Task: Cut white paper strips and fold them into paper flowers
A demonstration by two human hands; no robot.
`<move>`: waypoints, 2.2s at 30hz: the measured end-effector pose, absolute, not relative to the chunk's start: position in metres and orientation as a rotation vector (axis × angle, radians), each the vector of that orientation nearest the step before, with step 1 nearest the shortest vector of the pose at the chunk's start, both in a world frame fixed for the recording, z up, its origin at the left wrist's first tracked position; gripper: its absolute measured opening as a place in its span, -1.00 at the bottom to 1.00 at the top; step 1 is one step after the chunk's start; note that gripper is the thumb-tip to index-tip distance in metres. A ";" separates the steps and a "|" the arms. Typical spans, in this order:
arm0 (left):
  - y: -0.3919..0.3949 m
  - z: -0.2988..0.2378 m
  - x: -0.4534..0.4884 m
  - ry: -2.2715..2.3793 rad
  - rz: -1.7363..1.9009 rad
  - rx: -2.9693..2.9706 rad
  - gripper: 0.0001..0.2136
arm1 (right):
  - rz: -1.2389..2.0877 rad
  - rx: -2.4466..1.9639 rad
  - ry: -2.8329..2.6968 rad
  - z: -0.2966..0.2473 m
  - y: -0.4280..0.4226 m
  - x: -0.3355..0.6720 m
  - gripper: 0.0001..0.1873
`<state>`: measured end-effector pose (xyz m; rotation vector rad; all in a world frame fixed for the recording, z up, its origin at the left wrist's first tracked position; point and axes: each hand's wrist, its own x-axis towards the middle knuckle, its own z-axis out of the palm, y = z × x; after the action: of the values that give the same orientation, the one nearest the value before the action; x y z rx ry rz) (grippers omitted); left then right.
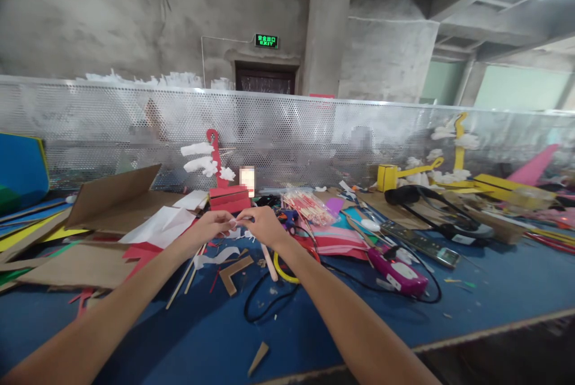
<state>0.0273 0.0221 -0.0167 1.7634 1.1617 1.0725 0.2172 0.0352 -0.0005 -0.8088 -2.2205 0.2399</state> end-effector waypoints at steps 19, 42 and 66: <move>0.025 -0.015 0.027 1.162 1.067 1.943 -0.71 | 0.178 -0.867 -2.183 0.002 0.036 0.219 -0.82; 0.024 -0.017 0.028 1.209 1.080 2.083 -0.81 | 0.138 -0.909 -2.211 -0.003 0.042 0.220 -0.83; 0.031 -0.020 0.025 1.195 1.106 2.021 -0.80 | 0.366 -0.793 -2.104 -0.003 0.046 0.222 -0.87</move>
<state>0.0246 0.0307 -0.0202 2.0208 1.1949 1.1058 0.2218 0.0462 -0.0026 -0.7932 -2.1035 0.3656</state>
